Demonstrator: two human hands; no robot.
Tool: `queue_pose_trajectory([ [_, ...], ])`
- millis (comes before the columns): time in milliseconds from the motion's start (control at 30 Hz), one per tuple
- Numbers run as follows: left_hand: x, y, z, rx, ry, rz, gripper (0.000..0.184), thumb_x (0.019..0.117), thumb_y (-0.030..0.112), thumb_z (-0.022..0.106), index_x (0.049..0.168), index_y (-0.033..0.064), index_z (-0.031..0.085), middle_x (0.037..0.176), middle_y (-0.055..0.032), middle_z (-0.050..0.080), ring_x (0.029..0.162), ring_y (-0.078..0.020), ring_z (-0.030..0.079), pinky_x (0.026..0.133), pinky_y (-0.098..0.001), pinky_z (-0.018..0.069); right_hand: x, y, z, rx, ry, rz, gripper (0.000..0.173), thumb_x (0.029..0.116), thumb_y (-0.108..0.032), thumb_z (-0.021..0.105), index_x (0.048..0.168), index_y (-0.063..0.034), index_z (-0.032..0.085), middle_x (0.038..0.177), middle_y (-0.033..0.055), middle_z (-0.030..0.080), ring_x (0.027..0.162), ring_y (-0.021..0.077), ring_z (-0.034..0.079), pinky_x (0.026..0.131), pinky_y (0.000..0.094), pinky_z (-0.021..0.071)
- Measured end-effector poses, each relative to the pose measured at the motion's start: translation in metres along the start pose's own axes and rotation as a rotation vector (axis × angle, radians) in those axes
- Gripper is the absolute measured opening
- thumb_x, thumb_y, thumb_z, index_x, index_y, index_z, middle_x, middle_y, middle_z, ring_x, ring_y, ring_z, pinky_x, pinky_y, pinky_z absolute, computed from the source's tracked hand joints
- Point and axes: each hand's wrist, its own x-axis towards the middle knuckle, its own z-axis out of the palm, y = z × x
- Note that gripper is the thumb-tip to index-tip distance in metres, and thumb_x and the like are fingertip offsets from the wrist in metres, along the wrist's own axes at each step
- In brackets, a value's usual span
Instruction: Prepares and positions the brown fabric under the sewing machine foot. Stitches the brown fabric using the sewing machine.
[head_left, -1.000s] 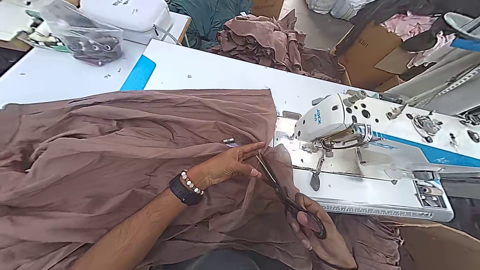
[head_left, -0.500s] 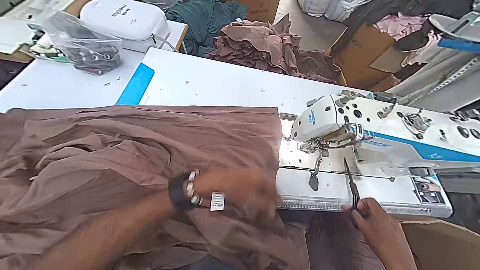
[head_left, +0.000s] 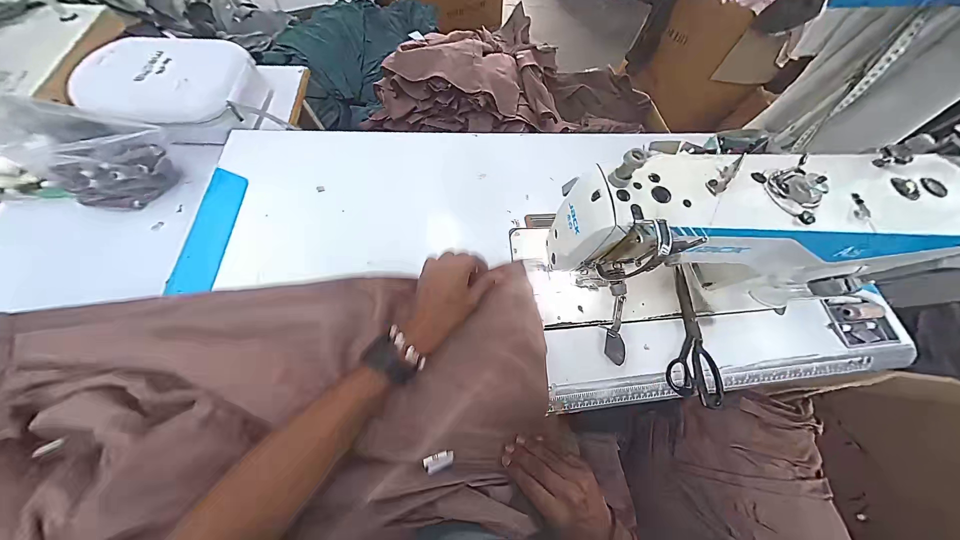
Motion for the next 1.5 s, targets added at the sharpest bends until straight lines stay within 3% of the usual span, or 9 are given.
queue_pose_trajectory([
  [167,-0.087,0.027,0.012,-0.132,0.046,0.017,0.037,0.0988,0.057,0.057,0.096,0.0274,0.078,0.084,0.0099,0.070,0.082,-0.0106,0.060,0.082,-0.0410,0.0416,0.052,-0.016,-0.034,0.064,0.295,0.345,0.019,0.0992,-0.020,0.055,0.105,-0.0201,0.073,0.107,-0.0022,0.076,0.100,0.0121,0.070,0.086,0.0349,0.0567],
  [300,-0.085,0.029,0.010,-0.193,0.024,0.048,0.033,0.0990,0.055,0.058,0.097,0.0280,0.078,0.085,0.0117,0.070,0.082,-0.0074,0.060,0.083,-0.0412,0.0406,0.138,0.026,-0.064,0.132,0.337,0.799,0.035,0.1004,-0.036,0.061,0.121,-0.0102,0.072,0.110,0.0009,0.074,0.103,0.0176,0.067,0.087,0.0389,0.0554],
  [433,-0.078,0.032,0.003,-0.251,-0.042,0.099,0.029,0.1013,0.047,0.058,0.102,0.0261,0.078,0.091,0.0119,0.073,0.088,-0.0063,0.063,0.086,-0.0401,0.0430,0.154,0.047,-0.058,0.293,0.429,0.960,0.020,0.0946,-0.036,0.071,0.104,-0.0212,0.082,0.092,-0.0101,0.075,0.091,0.0072,0.065,0.080,0.0302,0.0521],
  [567,-0.065,0.058,0.000,-0.312,-0.131,0.121,0.029,0.1009,0.039,0.057,0.118,0.0272,0.077,0.103,0.0113,0.075,0.100,-0.0070,0.065,0.087,-0.0338,0.0512,0.154,0.048,-0.061,0.352,0.471,1.002,0.016,0.0936,-0.032,0.073,0.100,-0.0209,0.082,0.090,-0.0092,0.075,0.086,0.0056,0.065,0.076,0.0273,0.0515],
  [733,-0.056,0.080,0.011,-0.320,-0.010,0.134,0.020,0.0973,0.032,0.065,0.104,0.0229,0.081,0.092,0.0081,0.076,0.087,-0.0043,0.067,0.077,-0.0252,0.0529,0.156,0.047,-0.058,0.198,0.577,0.970,0.010,0.0871,-0.028,0.077,0.091,-0.0200,0.081,0.084,-0.0096,0.073,0.078,0.0029,0.060,0.069,0.0225,0.0460],
  [967,-0.059,0.083,0.015,-0.213,0.087,0.181,0.023,0.0999,0.031,0.061,0.106,0.0213,0.081,0.098,0.0061,0.077,0.091,-0.0103,0.067,0.079,-0.0314,0.0511,0.160,0.040,-0.060,-0.152,0.507,0.798,0.013,0.0908,-0.022,0.073,0.096,-0.0181,0.084,0.091,-0.0037,0.077,0.087,0.0148,0.065,0.076,0.0343,0.0484],
  [1100,-0.053,0.083,0.017,-0.277,0.101,0.132,0.021,0.0975,0.033,0.063,0.097,0.0205,0.080,0.088,0.0073,0.074,0.084,-0.0052,0.066,0.075,-0.0263,0.0521,0.160,0.038,-0.066,0.063,0.502,0.826,0.020,0.0905,-0.019,0.067,0.102,-0.0151,0.083,0.095,-0.0027,0.077,0.093,0.0128,0.065,0.082,0.0322,0.0505],
  [1233,-0.046,0.080,0.018,-0.425,0.021,0.048,0.019,0.0965,0.033,0.065,0.096,0.0216,0.080,0.083,0.0113,0.072,0.076,0.0035,0.062,0.067,-0.0168,0.0503,0.154,0.054,-0.070,0.472,0.468,0.954,0.024,0.1019,-0.026,0.061,0.109,-0.0126,0.079,0.093,-0.0030,0.077,0.080,0.0039,0.071,0.069,0.0234,0.0605],
  [1500,-0.045,0.078,0.007,-0.420,-0.011,0.074,0.020,0.0996,0.032,0.063,0.101,0.0223,0.081,0.088,0.0122,0.074,0.082,0.0032,0.064,0.072,-0.0183,0.0514,0.159,0.063,-0.079,0.646,0.385,1.048,0.018,0.0934,-0.032,0.075,0.100,-0.0176,0.083,0.090,-0.0050,0.078,0.080,0.0049,0.072,0.069,0.0248,0.0603],
])
